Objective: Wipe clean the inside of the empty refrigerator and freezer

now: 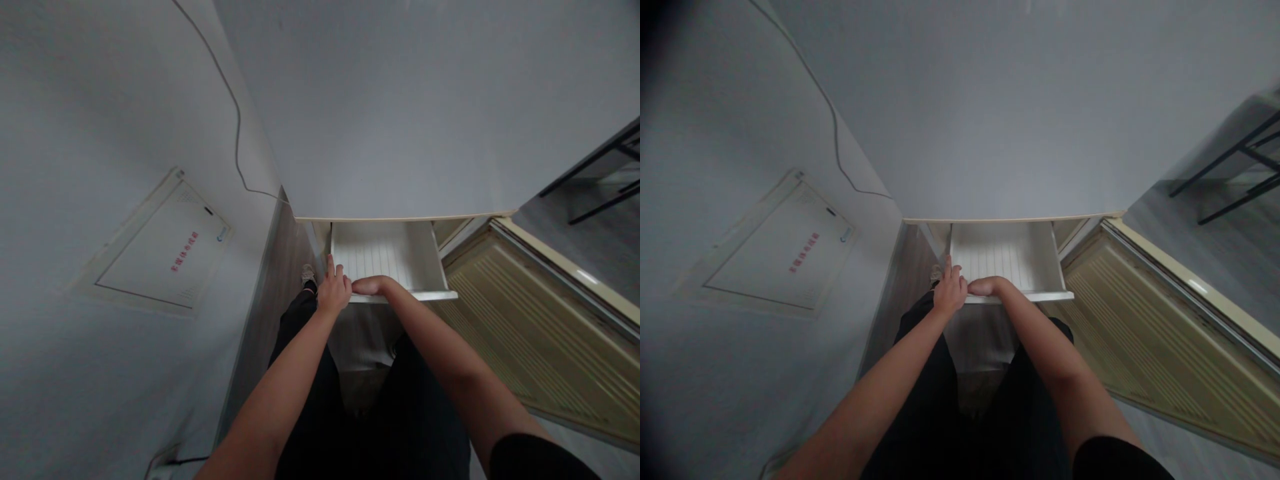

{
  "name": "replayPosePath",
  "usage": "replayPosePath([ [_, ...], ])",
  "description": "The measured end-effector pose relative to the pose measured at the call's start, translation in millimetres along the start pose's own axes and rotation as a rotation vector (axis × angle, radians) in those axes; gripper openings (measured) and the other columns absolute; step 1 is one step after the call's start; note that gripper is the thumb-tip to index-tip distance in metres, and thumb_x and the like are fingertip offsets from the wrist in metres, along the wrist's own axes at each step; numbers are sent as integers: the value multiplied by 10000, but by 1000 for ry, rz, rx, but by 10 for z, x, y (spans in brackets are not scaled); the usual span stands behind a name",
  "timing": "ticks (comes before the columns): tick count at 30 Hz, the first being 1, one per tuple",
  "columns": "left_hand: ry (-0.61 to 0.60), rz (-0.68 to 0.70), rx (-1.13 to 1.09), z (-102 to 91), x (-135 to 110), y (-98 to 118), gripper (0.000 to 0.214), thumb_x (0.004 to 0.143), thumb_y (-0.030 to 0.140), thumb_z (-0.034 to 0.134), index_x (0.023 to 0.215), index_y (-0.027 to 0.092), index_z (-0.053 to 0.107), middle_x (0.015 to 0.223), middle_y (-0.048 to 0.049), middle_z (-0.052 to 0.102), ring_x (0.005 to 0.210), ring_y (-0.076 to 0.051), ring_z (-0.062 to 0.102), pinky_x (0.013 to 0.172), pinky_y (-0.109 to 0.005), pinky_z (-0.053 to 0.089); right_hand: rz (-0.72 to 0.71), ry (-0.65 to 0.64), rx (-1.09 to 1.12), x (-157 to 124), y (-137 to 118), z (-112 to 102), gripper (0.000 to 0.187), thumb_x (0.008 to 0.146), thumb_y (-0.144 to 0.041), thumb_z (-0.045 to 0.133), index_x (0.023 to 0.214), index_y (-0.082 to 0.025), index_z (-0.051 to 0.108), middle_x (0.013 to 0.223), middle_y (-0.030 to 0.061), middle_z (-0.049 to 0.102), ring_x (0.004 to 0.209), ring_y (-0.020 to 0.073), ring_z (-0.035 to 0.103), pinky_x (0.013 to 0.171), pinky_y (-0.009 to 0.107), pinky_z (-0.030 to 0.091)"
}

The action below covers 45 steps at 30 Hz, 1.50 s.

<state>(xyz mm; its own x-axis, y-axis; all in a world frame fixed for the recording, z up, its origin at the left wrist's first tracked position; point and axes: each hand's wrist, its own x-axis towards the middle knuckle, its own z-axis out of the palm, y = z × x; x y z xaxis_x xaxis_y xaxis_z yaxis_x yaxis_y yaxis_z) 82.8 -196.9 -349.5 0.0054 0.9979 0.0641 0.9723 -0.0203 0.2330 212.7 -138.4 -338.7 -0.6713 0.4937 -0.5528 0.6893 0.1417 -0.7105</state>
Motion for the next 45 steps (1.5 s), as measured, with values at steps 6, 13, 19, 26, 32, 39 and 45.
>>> replayPosePath([
  [6, -11, 21, 20, 32, 10, -17, 374, 989, 273, 361, 1295, 154, 539, 1671, -170, 218, 1124, -292, 660, 853, -402, 580, 186, 273, -326, -1017, 621, -15, 503, 1055, -404, 328, 1229, -128, 711, 1223, 171, 703, 1102, 266, 669, 949, 328, 466],
  [13, -17, 28, 14, 24, -3, 10, 476, 1021, 481, 340, 1313, 156, 529, 1675, -176, 198, 1184, -333, 628, 851, -417, 579, 212, 846, -612, -1377, 834, 691, 462, 1000, -255, 438, 1430, -146, 567, 1359, 162, 609, 1280, 321, 513, 1160, 502, 285],
  [19, -9, 43, -87, 21, 45, -30, 537, 985, 614, 408, 1301, 205, 555, 1640, -156, 295, 1278, -316, 577, 942, -404, 560, 78, 1011, -606, -338, 96, 1344, 473, 974, -267, 495, 1387, -50, 568, 1444, 209, 526, 1397, 351, 375, 1220, 567, 141],
  [26, 7, -7, -105, 17, 65, -22, 516, 1001, 598, 376, 1276, 206, 567, 1643, -136, 305, 1252, -298, 609, 924, -389, 570, -51, 998, -584, -295, 179, 1265, 459, 1003, -334, 475, 1362, -70, 583, 1388, 182, 561, 1359, 308, 402, 1229, 495, 174],
  [32, -14, -5, -62, -15, 42, 29, 566, 1003, 606, 341, 1292, 177, 571, 1651, -175, 272, 1245, -340, 611, 930, -446, 567, 121, 1032, -554, -1124, 801, 918, 442, 990, -331, 471, 1384, -167, 588, 1258, 132, 588, 1255, 285, 455, 1218, 461, 206],
  [39, -27, -9, -43, -17, 41, 69, 576, 984, 638, 366, 1269, 185, 578, 1672, -166, 216, 1227, -358, 617, 921, -465, 569, 464, 1435, -238, -1387, 1353, 688, 512, 989, -209, 200, 1314, -116, 584, 1298, 205, 525, 1347, 318, 373, 1164, 575, 263],
  [45, -14, 4, -30, -10, 46, 70, 531, 990, 613, 381, 1235, 184, 579, 1667, -166, 230, 1248, -354, 604, 922, -448, 566, 468, 1469, -187, -1052, 1179, 933, 566, 989, -216, 207, 1468, -130, 495, 1532, 198, 374, 1499, 344, 205, 1176, 640, 191],
])
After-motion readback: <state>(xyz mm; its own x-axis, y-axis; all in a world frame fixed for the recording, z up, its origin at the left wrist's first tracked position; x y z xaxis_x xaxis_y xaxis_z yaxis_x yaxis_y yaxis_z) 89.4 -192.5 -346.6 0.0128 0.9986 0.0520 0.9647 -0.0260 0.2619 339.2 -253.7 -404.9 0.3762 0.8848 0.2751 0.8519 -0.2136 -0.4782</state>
